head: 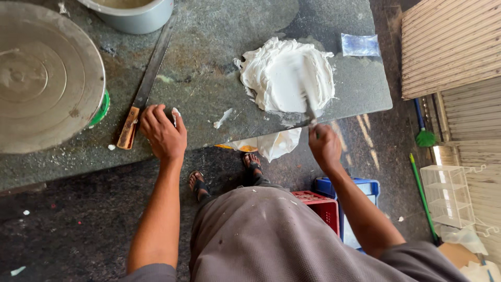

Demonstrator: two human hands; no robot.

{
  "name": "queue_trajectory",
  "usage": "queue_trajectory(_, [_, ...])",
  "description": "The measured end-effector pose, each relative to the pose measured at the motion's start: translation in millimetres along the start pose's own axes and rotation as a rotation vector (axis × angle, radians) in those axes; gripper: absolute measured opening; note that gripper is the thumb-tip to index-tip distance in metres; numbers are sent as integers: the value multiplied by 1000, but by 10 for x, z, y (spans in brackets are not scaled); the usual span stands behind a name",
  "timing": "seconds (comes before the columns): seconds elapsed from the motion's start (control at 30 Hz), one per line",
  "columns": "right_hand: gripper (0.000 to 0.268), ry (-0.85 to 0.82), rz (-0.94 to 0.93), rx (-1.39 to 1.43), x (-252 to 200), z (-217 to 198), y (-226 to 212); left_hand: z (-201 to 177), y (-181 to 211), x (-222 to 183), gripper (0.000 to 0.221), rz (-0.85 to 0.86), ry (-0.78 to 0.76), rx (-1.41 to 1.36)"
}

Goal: The person spreads white icing onto the layers of cakes using a spatula, placing each layer onto a turntable and applying icing between and on top of them.

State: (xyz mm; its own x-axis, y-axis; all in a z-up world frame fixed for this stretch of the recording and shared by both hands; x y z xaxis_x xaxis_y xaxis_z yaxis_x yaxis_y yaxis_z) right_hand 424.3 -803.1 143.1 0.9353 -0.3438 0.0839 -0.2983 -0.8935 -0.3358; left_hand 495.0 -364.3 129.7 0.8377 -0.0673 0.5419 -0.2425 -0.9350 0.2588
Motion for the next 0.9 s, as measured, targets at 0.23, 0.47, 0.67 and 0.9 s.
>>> queue_trajectory(0.23, [25, 53, 19, 217, -132, 128, -200, -20, 6, 33, 30, 13, 27, -10])
queue_trajectory(0.47, [29, -166, 304, 391, 94, 357, -136, -70, 12, -27, 28, -7, 75, -62])
queue_trajectory(0.67, [24, 71, 311, 198, -133, -184, -189, -85, -4, -1, 31, -11, 93, -79])
queue_trajectory(0.9, [21, 225, -73, 141, -259, 156, -1136, -63, -27, -11, 30, -1, 74, -60])
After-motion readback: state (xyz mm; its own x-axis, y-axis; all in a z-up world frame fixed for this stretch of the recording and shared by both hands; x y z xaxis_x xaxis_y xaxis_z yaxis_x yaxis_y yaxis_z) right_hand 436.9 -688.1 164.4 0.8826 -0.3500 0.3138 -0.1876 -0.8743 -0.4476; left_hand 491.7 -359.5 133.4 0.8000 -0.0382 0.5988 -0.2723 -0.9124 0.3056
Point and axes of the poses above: each hand's wrist, its own x-axis towards the middle knuckle, its own z-axis out of the palm, y = z × x, the point moved 5 cm from there along x, towards the middle knuckle, and after that the axes turned 14 degrees about z, right-handed, at the moved point
